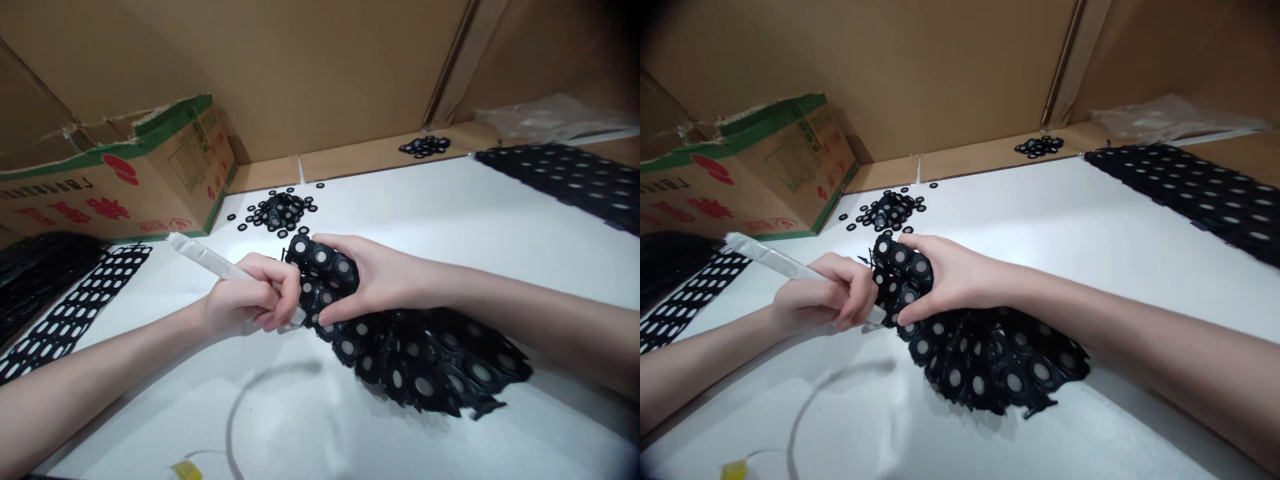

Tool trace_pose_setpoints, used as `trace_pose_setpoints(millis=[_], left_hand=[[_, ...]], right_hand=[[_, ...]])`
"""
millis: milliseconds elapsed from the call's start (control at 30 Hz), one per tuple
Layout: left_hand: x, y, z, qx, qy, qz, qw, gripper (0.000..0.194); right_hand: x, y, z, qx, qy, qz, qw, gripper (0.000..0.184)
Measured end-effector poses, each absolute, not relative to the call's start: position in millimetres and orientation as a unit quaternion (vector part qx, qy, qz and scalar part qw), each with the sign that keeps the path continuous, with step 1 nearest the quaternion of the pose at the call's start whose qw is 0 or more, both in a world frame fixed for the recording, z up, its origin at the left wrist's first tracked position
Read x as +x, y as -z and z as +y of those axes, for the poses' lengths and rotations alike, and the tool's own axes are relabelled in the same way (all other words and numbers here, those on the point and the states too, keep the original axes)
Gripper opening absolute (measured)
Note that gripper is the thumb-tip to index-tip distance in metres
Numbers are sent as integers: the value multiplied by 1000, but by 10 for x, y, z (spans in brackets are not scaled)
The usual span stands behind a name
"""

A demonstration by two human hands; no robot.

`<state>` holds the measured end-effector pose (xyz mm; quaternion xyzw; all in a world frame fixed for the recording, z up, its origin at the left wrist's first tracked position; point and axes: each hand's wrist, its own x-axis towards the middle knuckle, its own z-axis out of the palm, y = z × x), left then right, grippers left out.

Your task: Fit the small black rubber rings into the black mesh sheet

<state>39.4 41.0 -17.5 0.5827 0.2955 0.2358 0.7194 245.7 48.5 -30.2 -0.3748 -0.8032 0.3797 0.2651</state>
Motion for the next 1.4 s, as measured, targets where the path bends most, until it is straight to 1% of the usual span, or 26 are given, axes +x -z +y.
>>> trace_pose_setpoints(millis=[67,133,233,267,300,433,533,733,833,967,1067,1267,1400], left_hand=[[393,178,411,587,-232,297,717,10],[392,180,410,588,-234,301,714,9],[391,183,409,590,-232,304,711,9],[390,186,409,590,-231,304,712,9],[389,190,411,588,-231,303,714,9],[374,213,440,573,-232,303,725,7],[345,208,499,567,-245,294,729,5],[317,176,619,568,-334,287,696,7],[341,201,616,587,-363,297,660,6],[364,228,573,618,-395,300,610,6],[369,222,545,635,-409,296,585,6],[383,217,540,645,-409,302,571,6],[383,266,563,653,-418,288,562,8]], right_hand=[[2453,301,477,-387,-375,-798,269,69],[2444,289,467,-396,-379,-791,270,62],[2425,266,454,-376,-414,-783,273,31],[2420,264,451,-368,-425,-778,279,23],[2415,268,450,-364,-430,-773,290,20],[2406,322,449,-403,-392,-762,322,23],[2405,347,447,-430,-363,-766,310,21],[2405,330,442,-453,-313,-783,290,17],[2402,351,450,-457,-334,-768,299,16],[2403,397,485,-435,-392,-739,333,27],[2409,404,506,-425,-423,-727,336,32],[2400,364,476,-419,-388,-745,346,20],[2393,383,477,-454,-373,-719,370,16]])
